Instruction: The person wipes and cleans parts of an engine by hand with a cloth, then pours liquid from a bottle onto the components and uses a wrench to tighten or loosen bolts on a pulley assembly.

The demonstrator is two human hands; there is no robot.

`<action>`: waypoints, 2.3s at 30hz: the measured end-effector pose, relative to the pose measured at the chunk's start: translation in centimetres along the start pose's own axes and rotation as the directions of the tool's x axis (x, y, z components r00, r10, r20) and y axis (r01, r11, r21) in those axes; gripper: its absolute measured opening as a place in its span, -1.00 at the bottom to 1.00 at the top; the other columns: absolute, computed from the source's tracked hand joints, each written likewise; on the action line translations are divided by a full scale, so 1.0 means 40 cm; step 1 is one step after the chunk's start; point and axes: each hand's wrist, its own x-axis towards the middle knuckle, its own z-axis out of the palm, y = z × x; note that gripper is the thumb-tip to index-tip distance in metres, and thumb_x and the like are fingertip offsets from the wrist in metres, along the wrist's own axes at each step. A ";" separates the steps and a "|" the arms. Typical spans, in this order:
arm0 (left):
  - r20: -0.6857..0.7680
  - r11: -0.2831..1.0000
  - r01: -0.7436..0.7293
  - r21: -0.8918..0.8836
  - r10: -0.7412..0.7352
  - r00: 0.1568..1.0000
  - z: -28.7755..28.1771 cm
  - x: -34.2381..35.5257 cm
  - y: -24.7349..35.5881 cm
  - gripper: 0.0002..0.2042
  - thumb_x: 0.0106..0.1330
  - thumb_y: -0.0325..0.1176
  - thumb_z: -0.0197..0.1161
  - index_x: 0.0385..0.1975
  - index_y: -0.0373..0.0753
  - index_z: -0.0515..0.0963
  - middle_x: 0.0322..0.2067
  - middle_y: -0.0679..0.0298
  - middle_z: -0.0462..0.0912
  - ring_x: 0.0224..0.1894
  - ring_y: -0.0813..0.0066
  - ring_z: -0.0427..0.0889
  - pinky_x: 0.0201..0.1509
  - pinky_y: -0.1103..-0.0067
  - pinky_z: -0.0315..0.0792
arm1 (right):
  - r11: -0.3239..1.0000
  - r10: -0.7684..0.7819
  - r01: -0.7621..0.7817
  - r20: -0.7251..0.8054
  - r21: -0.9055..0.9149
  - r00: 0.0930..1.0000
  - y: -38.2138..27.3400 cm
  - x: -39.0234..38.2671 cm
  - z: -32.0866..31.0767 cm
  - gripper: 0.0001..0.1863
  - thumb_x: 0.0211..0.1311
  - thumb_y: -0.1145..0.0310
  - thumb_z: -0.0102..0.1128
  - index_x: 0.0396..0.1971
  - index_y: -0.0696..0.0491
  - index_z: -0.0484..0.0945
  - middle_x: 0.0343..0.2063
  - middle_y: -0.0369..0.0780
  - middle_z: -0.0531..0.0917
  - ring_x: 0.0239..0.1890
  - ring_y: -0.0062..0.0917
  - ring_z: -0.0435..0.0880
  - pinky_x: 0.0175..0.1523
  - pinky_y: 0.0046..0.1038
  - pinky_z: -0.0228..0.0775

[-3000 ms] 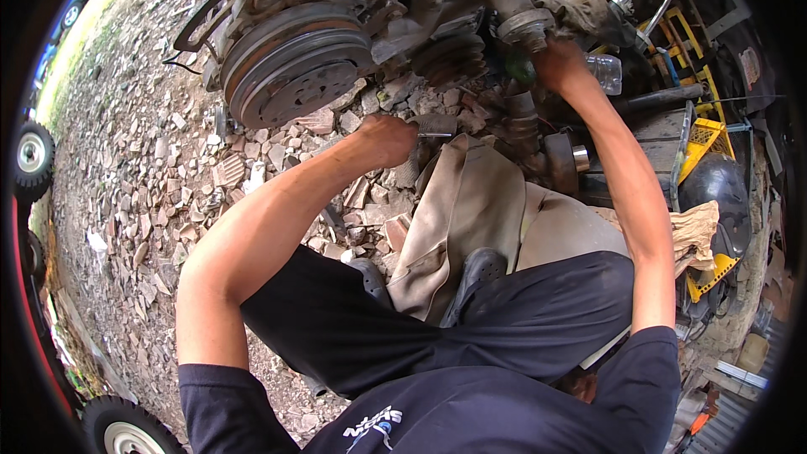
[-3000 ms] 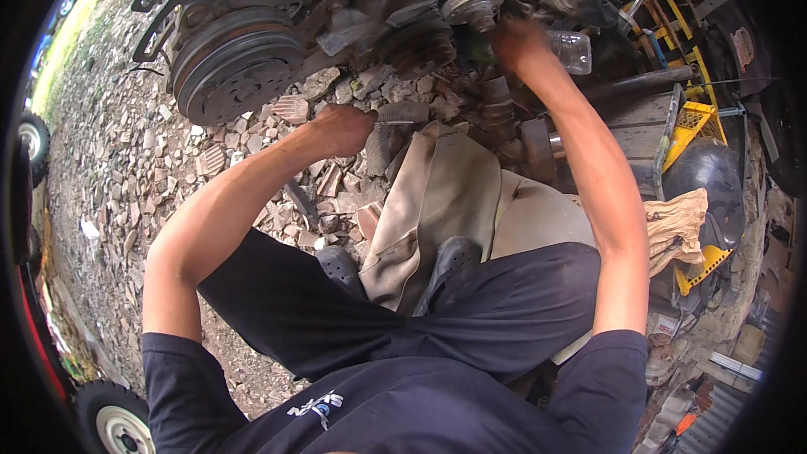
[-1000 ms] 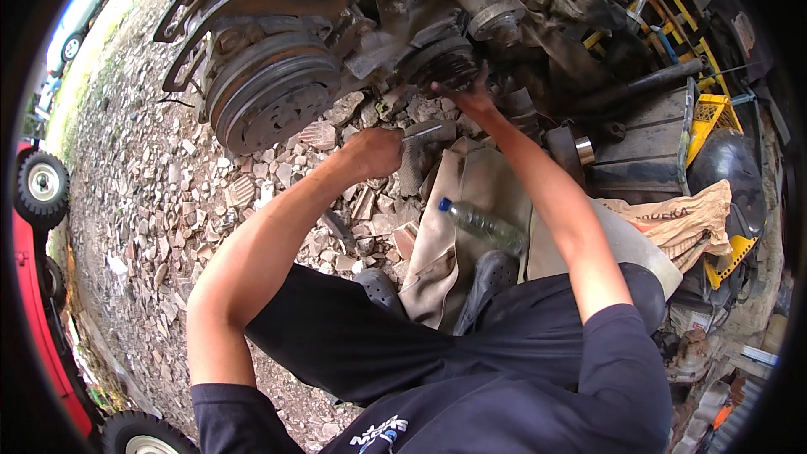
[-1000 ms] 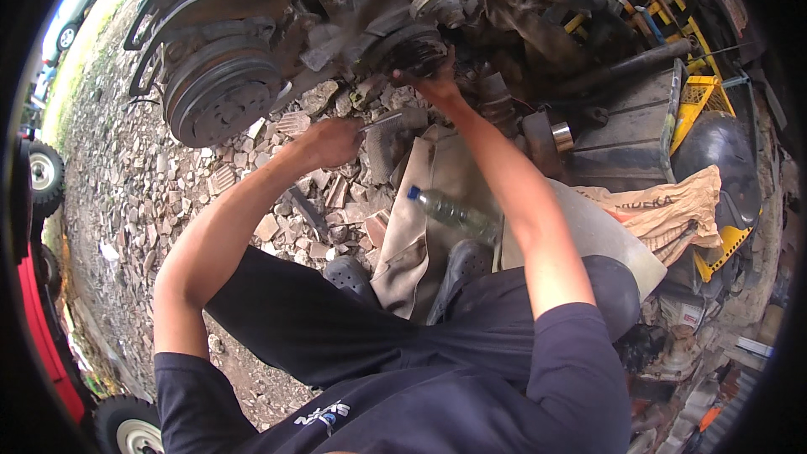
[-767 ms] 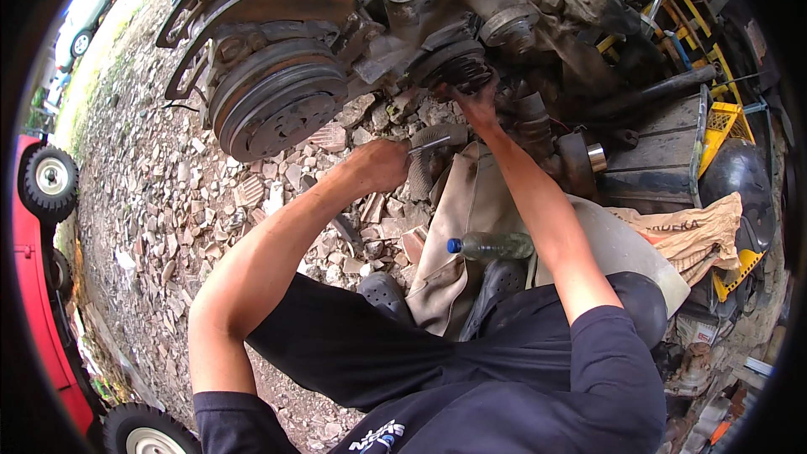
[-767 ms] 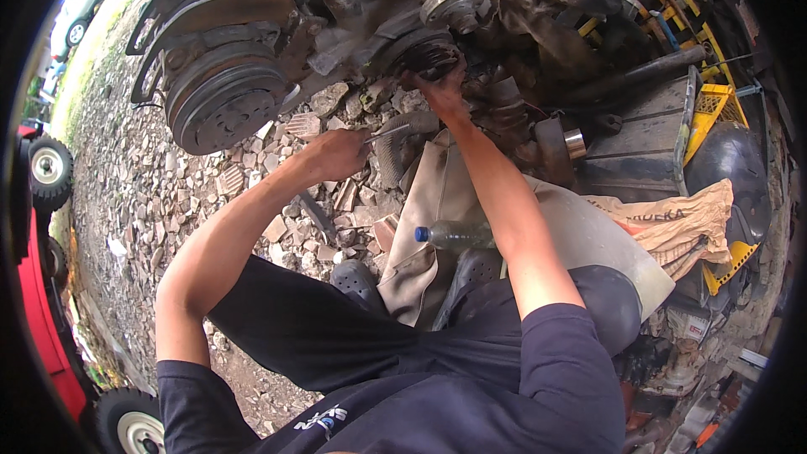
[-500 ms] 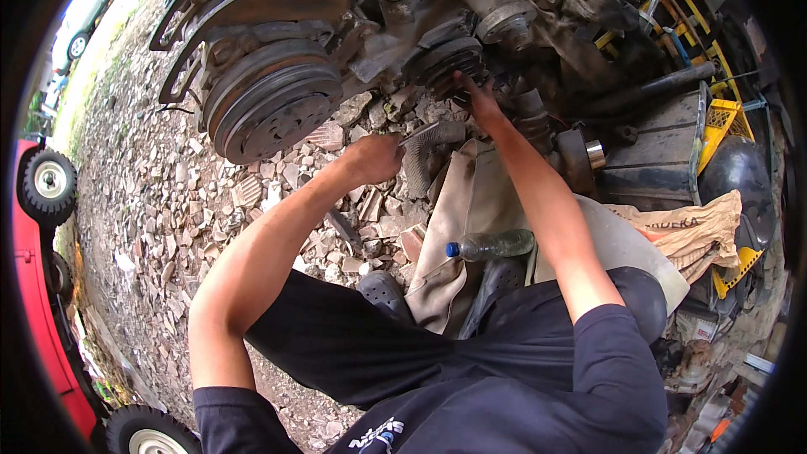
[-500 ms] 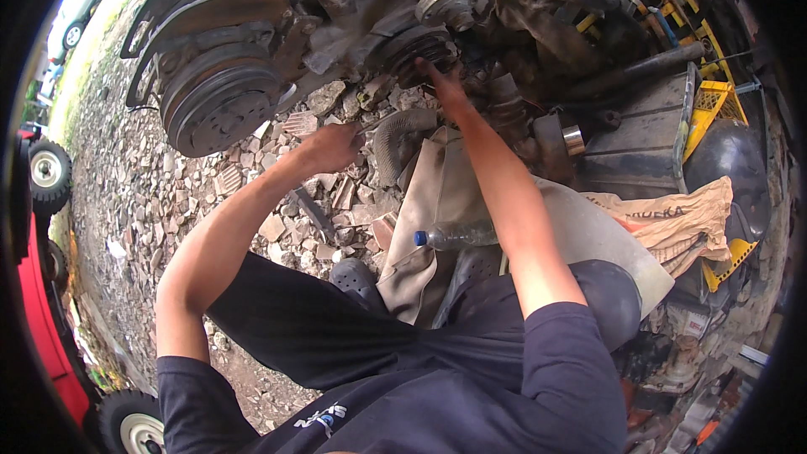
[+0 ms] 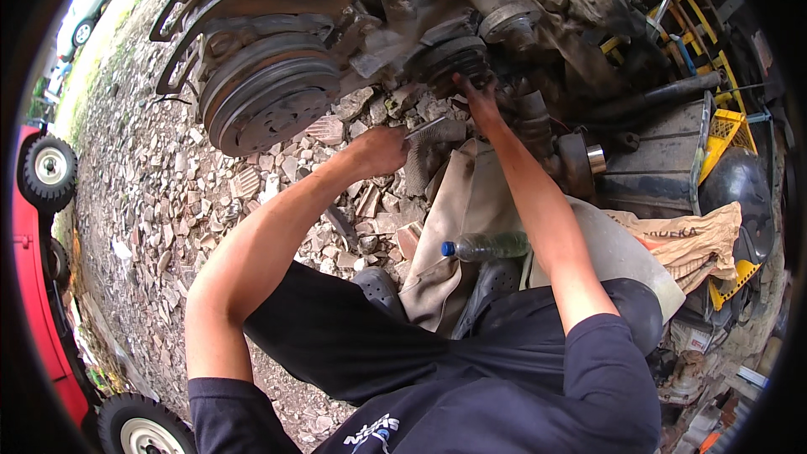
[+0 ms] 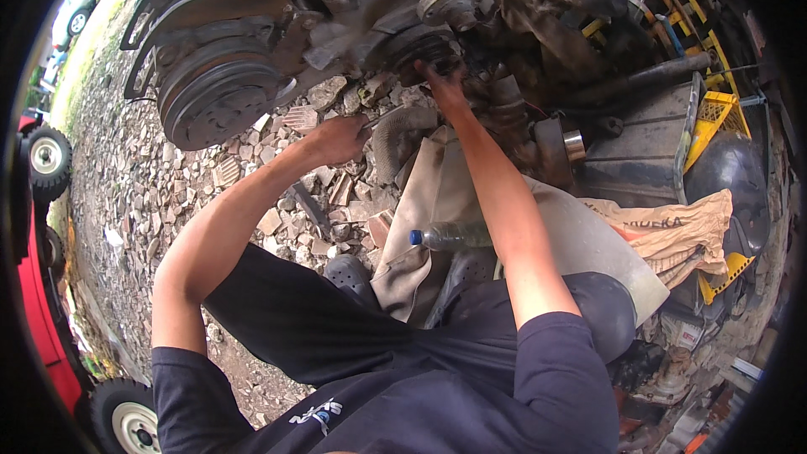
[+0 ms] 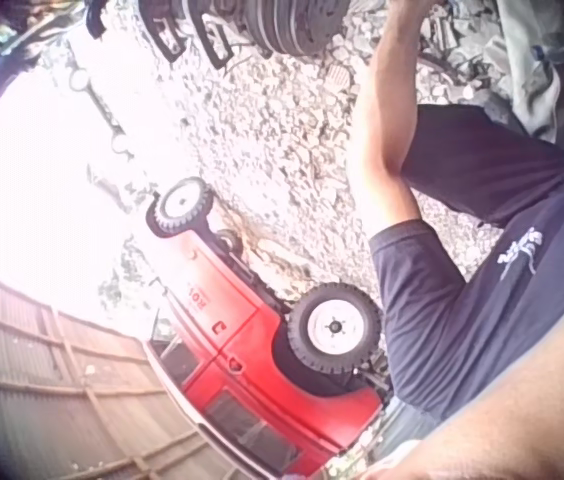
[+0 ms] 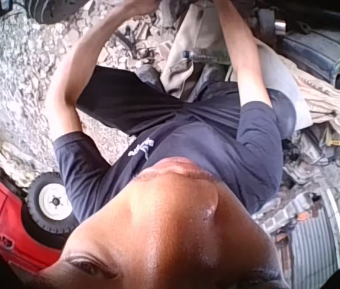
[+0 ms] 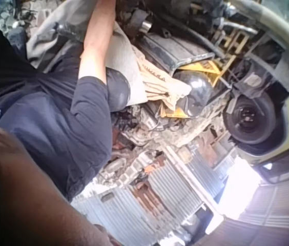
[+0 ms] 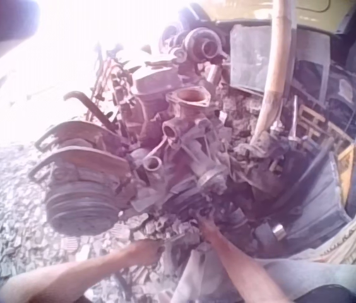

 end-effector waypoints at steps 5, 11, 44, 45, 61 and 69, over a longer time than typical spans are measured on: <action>-0.029 0.996 0.040 -0.082 -0.043 0.999 -0.001 0.012 0.012 -0.67 0.28 -0.31 -0.07 -0.24 -0.47 0.52 -0.30 -0.18 0.62 -0.15 -0.10 0.62 -0.01 0.18 0.48 | 0.869 -0.296 0.156 -0.242 -0.470 0.924 0.030 -0.042 -0.012 -0.36 0.15 0.04 0.33 0.13 -0.01 0.27 -0.02 -0.09 0.49 0.04 -0.34 0.51 0.00 -0.29 0.40; 0.124 0.982 0.175 0.075 -0.183 0.975 -0.032 -0.015 0.006 -0.71 0.12 -0.38 0.02 -0.34 -0.44 0.62 -0.25 -0.14 0.64 -0.14 -0.01 0.65 -0.04 0.26 0.53 | 0.095 -0.645 0.551 0.370 -0.829 0.669 0.086 -0.137 0.012 -0.70 0.14 0.22 0.26 -0.14 -0.01 0.54 -0.17 -0.15 0.53 -0.12 -0.22 0.51 -0.05 -0.12 0.34; -0.049 0.991 0.125 0.044 -0.123 0.991 -0.009 -0.037 -0.027 -0.75 0.09 -0.39 0.04 -0.44 -0.44 0.61 -0.39 -0.11 0.66 -0.26 0.01 0.68 -0.11 0.25 0.55 | 0.183 -0.382 0.737 0.643 -0.651 0.663 0.106 -0.186 0.041 -0.76 0.21 0.29 0.12 -0.19 0.03 0.63 -0.28 -0.21 0.63 -0.15 -0.40 0.59 -0.08 -0.38 0.40; -0.090 0.993 0.108 0.036 -0.104 0.990 -0.006 -0.034 -0.026 -0.75 0.09 -0.38 0.04 -0.46 -0.44 0.61 -0.40 -0.11 0.66 -0.27 0.00 0.68 -0.12 0.25 0.55 | 0.353 -0.296 0.634 0.561 -0.688 0.774 0.091 -0.187 0.041 -0.74 0.25 0.26 0.11 -0.16 0.04 0.63 -0.32 -0.22 0.63 -0.21 -0.43 0.59 -0.13 -0.40 0.39; -0.513 0.974 -0.094 -0.207 -0.026 0.858 -0.059 0.055 0.130 -0.50 0.30 0.03 0.12 0.05 -0.24 0.44 -0.10 -0.06 0.60 -0.02 0.02 0.58 0.11 0.28 0.42 | 0.810 -0.313 0.415 0.292 -0.414 0.904 -0.278 -0.099 -0.074 -0.68 0.30 0.19 0.18 -0.38 0.19 0.63 -0.53 -0.29 0.67 -0.51 -0.69 0.52 -0.37 -0.56 0.33; -0.514 0.946 0.034 -0.322 -0.205 0.833 -0.009 0.130 0.099 -0.37 0.22 0.03 0.23 0.16 -0.30 0.33 0.01 0.01 0.55 0.05 0.14 0.56 0.14 0.36 0.40 | 0.840 -0.502 0.454 -0.109 -0.296 0.858 -0.285 -0.059 -0.141 -0.68 0.30 0.21 0.20 -0.40 0.21 0.62 -0.60 -0.28 0.64 -0.58 -0.67 0.54 -0.42 -0.57 0.33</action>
